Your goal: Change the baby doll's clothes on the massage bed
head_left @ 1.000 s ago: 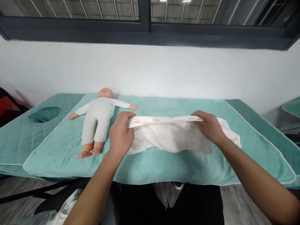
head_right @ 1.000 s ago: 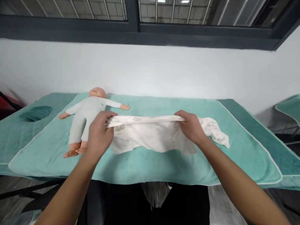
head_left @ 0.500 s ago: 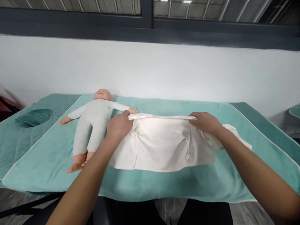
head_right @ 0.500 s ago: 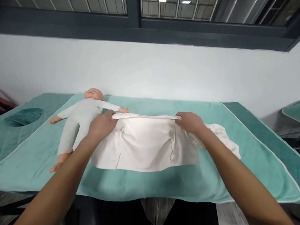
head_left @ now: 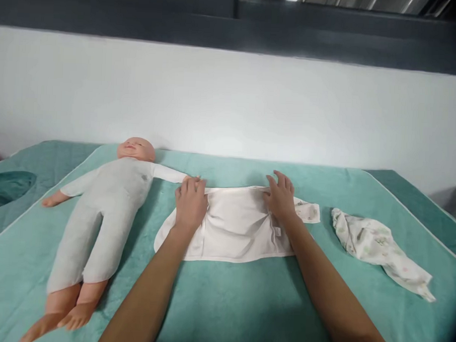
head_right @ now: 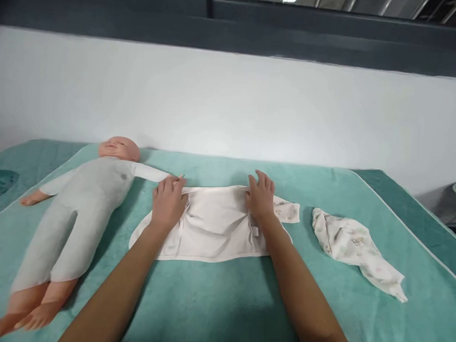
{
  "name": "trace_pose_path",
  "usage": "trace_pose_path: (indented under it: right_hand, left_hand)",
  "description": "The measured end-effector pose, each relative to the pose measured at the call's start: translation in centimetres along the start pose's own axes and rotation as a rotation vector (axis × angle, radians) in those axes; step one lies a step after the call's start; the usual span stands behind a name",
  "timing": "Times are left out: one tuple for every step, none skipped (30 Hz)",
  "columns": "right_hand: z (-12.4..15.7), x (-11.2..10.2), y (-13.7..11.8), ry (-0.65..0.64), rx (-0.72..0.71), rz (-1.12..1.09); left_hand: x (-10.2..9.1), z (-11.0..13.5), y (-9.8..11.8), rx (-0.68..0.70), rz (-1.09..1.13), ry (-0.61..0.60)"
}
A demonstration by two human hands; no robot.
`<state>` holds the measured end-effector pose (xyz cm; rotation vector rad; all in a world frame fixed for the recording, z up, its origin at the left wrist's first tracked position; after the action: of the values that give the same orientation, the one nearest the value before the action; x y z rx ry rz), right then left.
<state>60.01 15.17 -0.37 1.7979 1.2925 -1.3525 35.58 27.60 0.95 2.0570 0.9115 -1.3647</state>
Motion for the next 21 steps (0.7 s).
trace_pose_path:
  right_hand:
    - [0.4, -0.2, -0.9, 0.009, -0.085, -0.036]
    - [0.9, -0.3, -2.0, -0.009, -0.167, -0.084]
    - [1.4, -0.3, -3.1, -0.052, -0.238, -0.136]
    - [1.9, -0.1, -4.1, -0.103, -0.279, -0.171]
    - [2.2, 0.2, -4.9, -0.15, -0.288, -0.189]
    - [2.4, 0.6, -5.5, -0.192, -0.27, -0.195]
    - [2.4, 1.0, -5.8, -0.232, -0.236, -0.199]
    - [2.3, 1.4, -5.9, -0.269, -0.196, -0.209]
    - [2.2, 1.9, -5.8, -0.307, -0.161, -0.226]
    - [1.9, 2.3, -5.5, -0.34, -0.129, -0.248]
    - [1.7, 2.6, -5.3, -0.369, -0.105, -0.269]
    - [1.4, 2.8, -5.0, -0.393, -0.088, -0.285]
    - [1.2, 2.9, -4.8, -0.409, -0.077, -0.293]
    - [1.1, 3.0, -4.6, -0.415, -0.072, -0.298]
    - [0.9, 2.9, -4.5, -0.412, -0.076, -0.304]
    - [0.9, 2.7, -4.6, -0.395, -0.096, -0.314]
    - [1.0, 2.4, -4.7, -0.365, -0.13, -0.325]
    - [1.3, 2.0, -4.8, -0.328, -0.169, -0.335]
    - [1.7, 1.6, -5.0, -0.293, -0.212, -0.343]
    - [2.3, 1.1, -5.0, -0.261, -0.26, -0.348]
    - [3.2, 0.7, -5.0, -0.229, -0.304, -0.355]
  left_hand:
    - [-0.1, 0.5, 1.0, 0.087, 0.043, 0.002]
    - [0.0, 0.9, 1.9, 0.17, 0.098, -0.018]
    - [0.2, 1.3, 2.8, 0.244, 0.152, -0.057]
    - [0.7, 1.6, 3.4, 0.297, 0.186, -0.101]
    - [1.2, 1.8, 3.8, 0.321, 0.197, -0.144]
    - [1.8, 1.9, 4.0, 0.315, 0.184, -0.18]
    - [2.4, 1.9, 3.9, 0.287, 0.157, -0.207]
    - [2.9, 1.8, 3.6, 0.247, 0.129, -0.229]
    - [3.4, 1.6, 3.2, 0.209, 0.107, -0.248]
    - [3.8, 1.4, 2.9, 0.177, 0.093, -0.264]
    - [4.0, 1.2, 2.6, 0.156, 0.085, -0.278]
    - [4.2, 1.0, 2.4, 0.147, 0.081, -0.289]
    - [4.3, 0.8, 2.3, 0.143, 0.081, -0.3]
    - [4.3, 0.6, 2.3, 0.139, 0.084, -0.313]
    - [4.3, 0.4, 2.4, 0.136, 0.089, -0.323]
    - [4.2, 0.4, 2.5, 0.132, 0.097, -0.327]
    - [3.9, 0.4, 2.6, 0.135, 0.108, -0.319]
    - [3.6, 0.7, 2.7, 0.148, 0.122, -0.3]
    - [3.1, 1.1, 2.8, 0.176, 0.139, -0.269]
    - [2.6, 1.8, 3.0, 0.217, 0.159, -0.229]
    - [2.0, 2.8, 3.1, 0.269, 0.182, -0.189]
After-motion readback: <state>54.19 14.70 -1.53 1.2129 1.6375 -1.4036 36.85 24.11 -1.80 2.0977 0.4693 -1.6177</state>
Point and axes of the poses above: each hand's wrist, its own z-axis away from the middle knuckle, its own x-axis out of the palm, y = z × x, the point moved 3 cm from there along -z, towards the middle knuckle, and after that the axes turned 13 degrees about -y, right-handed, at the moved point
